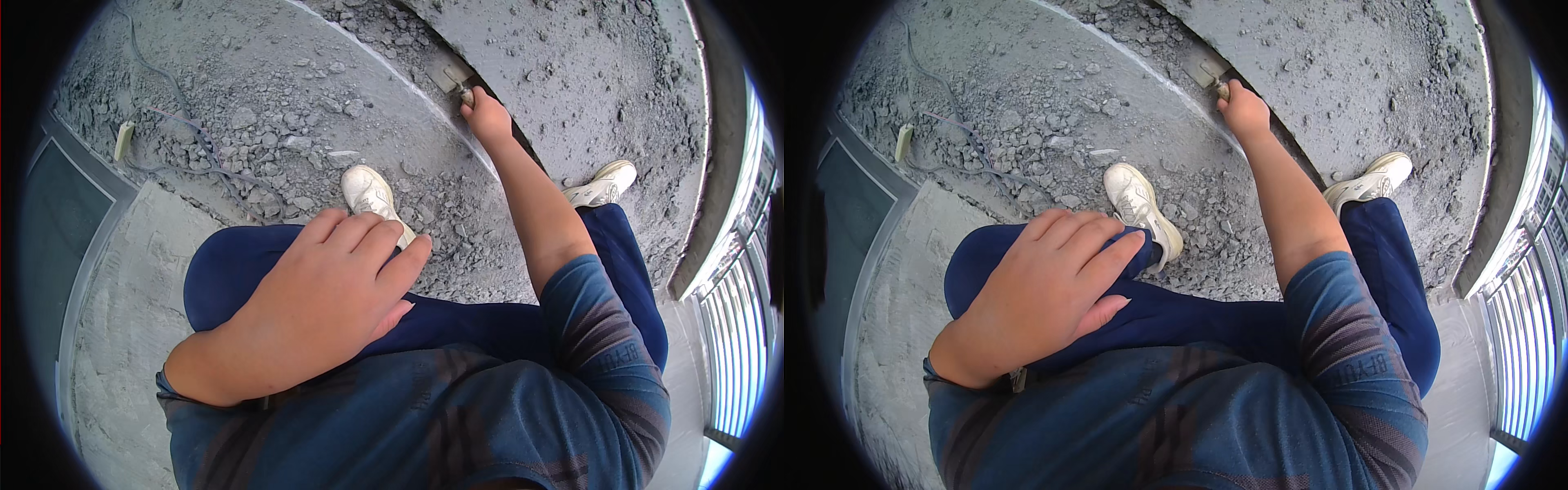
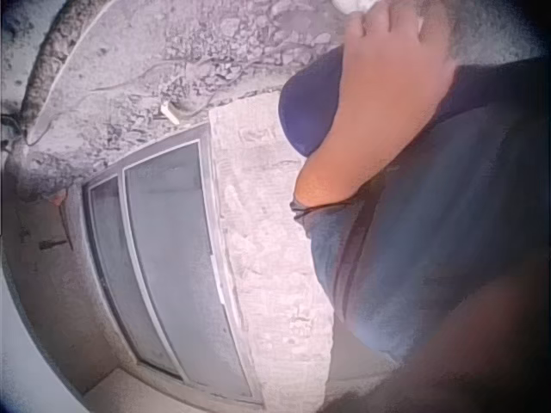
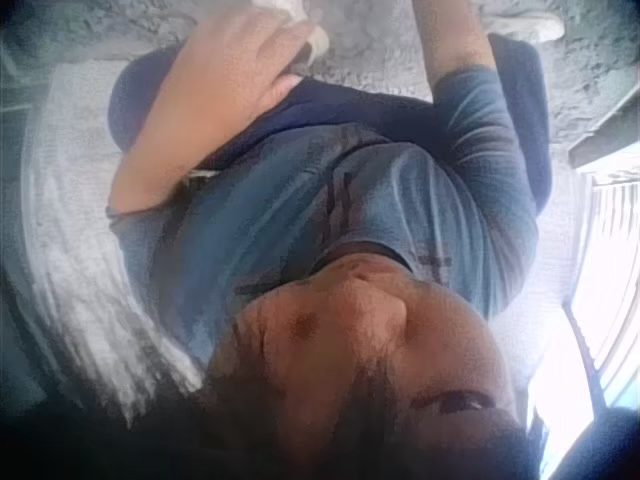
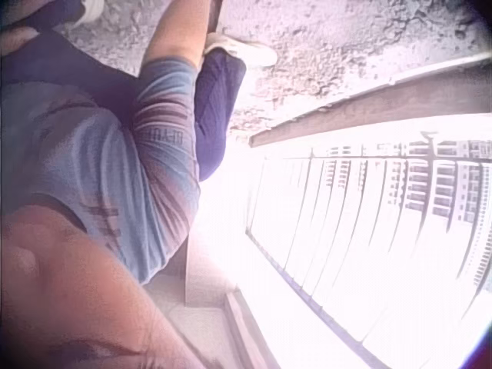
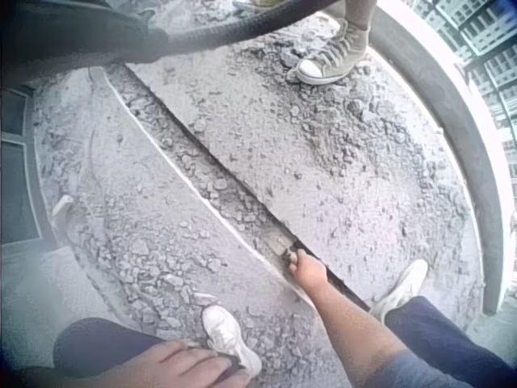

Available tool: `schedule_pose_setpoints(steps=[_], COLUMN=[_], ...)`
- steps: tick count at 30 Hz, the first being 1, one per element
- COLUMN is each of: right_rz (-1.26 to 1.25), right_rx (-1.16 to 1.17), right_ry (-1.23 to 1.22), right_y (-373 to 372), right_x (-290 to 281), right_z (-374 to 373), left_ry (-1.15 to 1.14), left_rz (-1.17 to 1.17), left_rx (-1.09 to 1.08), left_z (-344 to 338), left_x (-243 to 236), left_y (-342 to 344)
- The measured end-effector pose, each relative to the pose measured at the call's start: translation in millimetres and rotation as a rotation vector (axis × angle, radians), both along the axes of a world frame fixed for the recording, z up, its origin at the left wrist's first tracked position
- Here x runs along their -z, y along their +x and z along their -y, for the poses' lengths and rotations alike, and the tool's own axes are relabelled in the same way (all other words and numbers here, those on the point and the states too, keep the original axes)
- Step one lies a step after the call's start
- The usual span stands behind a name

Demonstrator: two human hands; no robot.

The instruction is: Smoothing and leveling concrete within a floor joint using a hand trowel.

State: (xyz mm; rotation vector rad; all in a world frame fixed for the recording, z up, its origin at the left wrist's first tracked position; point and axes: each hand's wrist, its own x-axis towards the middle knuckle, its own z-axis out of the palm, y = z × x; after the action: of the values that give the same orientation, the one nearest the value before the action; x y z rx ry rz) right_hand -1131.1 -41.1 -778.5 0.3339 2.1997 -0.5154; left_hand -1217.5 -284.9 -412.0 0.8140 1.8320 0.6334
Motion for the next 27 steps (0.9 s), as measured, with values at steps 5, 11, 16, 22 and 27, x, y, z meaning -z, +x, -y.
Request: schedule_pose_setpoints(steps=[5, 11, 16, 22, 27], right_rz=[-0.003, -0.006, -0.024, -0.021, -0.096], right_rx=[-0.032, 0.042, 0.080, 0.029, 0.047], right_ry=[-0.007, -0.057, -0.115, -0.131, -0.160], right_y=[-51.5, -44.4, -40.7, -41.2, -47.4], right_x=[-0.5, 7.8, 18.0, 31.4, 18.9], right_z=[50.3, 43.6, 38.3, 41.9, 42.3], left_ry=[0.008, 0.036, 0.031, 0.129, 0.081], left_rz=[-0.023, -0.072, -0.108, -0.101, -0.103], left_rx=[-0.027, -0.057, -0.083, -0.070, -0.087], left_z=[5.4, 16.6, 29.6, 41.4, 43.8], left_x=[-2.1, 0.4, 6.2, 9.6, 9.3], left_y=[1.5, 4.6, 4.9, -1.6, 2.0])
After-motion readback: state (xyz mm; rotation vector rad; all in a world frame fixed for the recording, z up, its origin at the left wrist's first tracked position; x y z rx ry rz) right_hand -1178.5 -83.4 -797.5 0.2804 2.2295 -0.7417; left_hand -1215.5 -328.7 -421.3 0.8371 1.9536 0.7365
